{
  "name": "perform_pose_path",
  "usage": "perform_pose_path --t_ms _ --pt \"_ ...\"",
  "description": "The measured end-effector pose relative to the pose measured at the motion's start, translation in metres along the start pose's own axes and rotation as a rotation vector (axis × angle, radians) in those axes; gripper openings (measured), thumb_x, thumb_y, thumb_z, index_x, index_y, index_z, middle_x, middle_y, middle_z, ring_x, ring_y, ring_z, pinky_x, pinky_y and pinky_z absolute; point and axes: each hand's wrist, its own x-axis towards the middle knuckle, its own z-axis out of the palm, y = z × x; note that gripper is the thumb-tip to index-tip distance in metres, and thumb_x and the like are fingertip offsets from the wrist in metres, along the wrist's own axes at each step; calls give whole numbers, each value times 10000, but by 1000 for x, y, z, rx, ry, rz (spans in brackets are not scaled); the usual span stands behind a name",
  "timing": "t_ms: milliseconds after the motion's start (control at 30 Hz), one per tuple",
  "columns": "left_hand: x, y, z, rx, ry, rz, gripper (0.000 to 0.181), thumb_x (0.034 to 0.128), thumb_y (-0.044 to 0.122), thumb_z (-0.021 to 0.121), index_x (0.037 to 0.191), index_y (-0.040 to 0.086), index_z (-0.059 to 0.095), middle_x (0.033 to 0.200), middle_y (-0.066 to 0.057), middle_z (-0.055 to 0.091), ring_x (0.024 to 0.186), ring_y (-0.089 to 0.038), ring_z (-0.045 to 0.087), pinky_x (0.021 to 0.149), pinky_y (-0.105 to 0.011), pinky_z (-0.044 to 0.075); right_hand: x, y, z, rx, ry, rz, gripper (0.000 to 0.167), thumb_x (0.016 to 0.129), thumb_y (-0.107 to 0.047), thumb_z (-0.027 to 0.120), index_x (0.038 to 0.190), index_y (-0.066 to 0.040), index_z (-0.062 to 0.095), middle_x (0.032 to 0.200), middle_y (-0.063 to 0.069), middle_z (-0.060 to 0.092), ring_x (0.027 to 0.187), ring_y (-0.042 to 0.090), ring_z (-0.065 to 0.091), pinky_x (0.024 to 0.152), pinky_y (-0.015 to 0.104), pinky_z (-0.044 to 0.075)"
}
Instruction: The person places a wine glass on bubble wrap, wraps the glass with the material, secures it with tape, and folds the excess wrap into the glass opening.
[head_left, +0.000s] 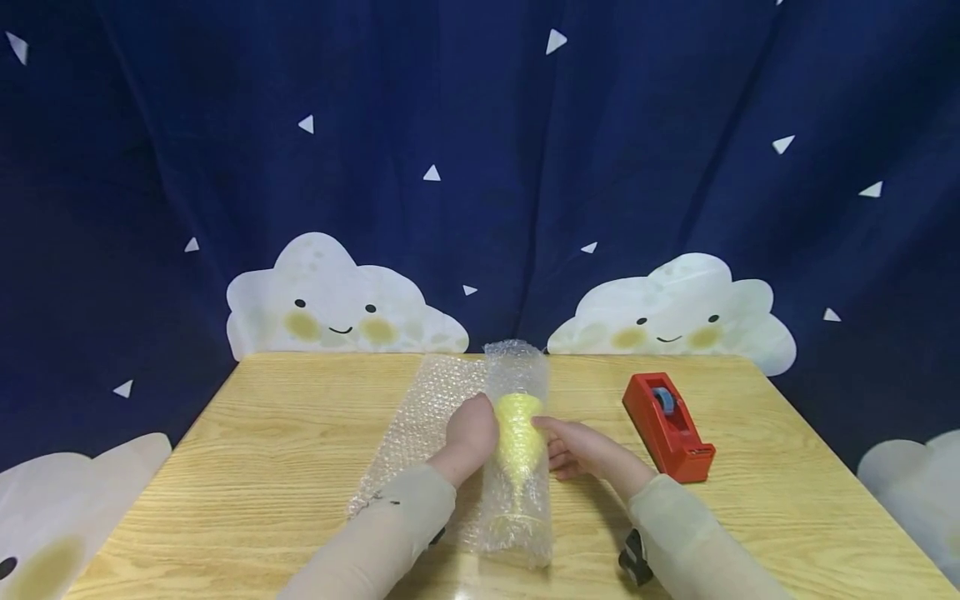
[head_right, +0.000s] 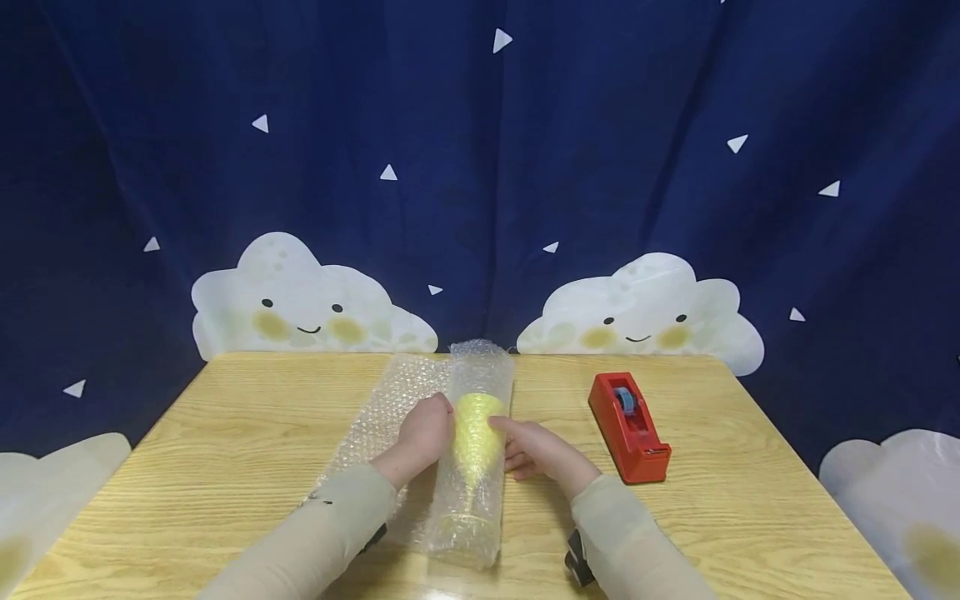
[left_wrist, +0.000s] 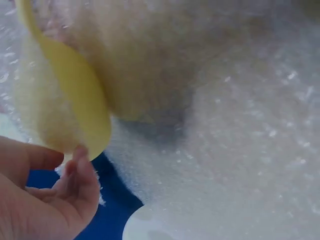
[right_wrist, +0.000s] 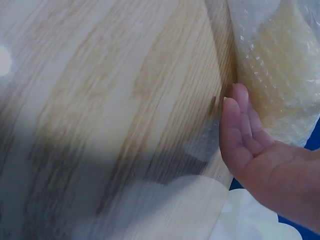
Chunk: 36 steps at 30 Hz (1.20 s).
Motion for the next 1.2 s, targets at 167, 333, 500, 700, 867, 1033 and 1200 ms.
perform_pose_path --t_ms 167,333,500,700,867,1033,1200 --pt "-2 5 -7 -73 -48 -7 257 891 215 542 779 -11 590 711 -112 594 586 -214 532 530 -327 461 1 0 1 -6 -8 -7 550 916 -472 430 1064 43 558 819 40 647 729 139 578 668 285 502" --pt "-4 10 -10 -101 -85 -9 512 779 489 683 863 -12 619 747 -67 594 612 -159 492 547 -283 431 3 1 -2 7 -37 -24 565 908 -484 447 1079 41 567 821 30 662 731 127 585 670 271 506" --pt "-5 12 -13 -145 -107 -11 514 732 433 748 902 -32 611 769 -74 594 641 -168 507 577 -298 453 5 4 -5 30 -75 -37 631 946 -480 392 1184 91 518 902 68 675 761 127 612 692 279 517" --pt "-4 8 -17 -223 -120 -21 510 724 337 762 975 -75 596 867 -132 627 746 -216 556 694 -349 495 5 6 -5 51 -109 -40 669 993 -442 285 1261 156 420 996 123 660 798 131 628 724 298 520" --pt "-3 0 -19 -285 -136 -43 576 715 329 762 1048 -103 575 970 -179 636 830 -243 575 775 -362 502 5 6 -3 26 -139 -55 631 998 -423 282 1239 136 447 998 118 662 808 130 633 752 316 524" --pt "-4 -6 -22 -399 -175 -93 592 710 276 769 1084 -122 540 980 -193 614 770 -233 575 695 -339 522 6 5 -1 25 -132 -43 624 992 -456 294 1212 96 487 957 86 656 799 135 632 746 317 528" --pt "-3 -9 -23 -466 -215 -144 624 721 249 762 1138 -136 501 1028 -202 590 790 -244 597 674 -339 548 8 5 1 25 -144 -44 630 990 -476 285 1193 76 510 906 46 658 784 129 632 741 311 527"
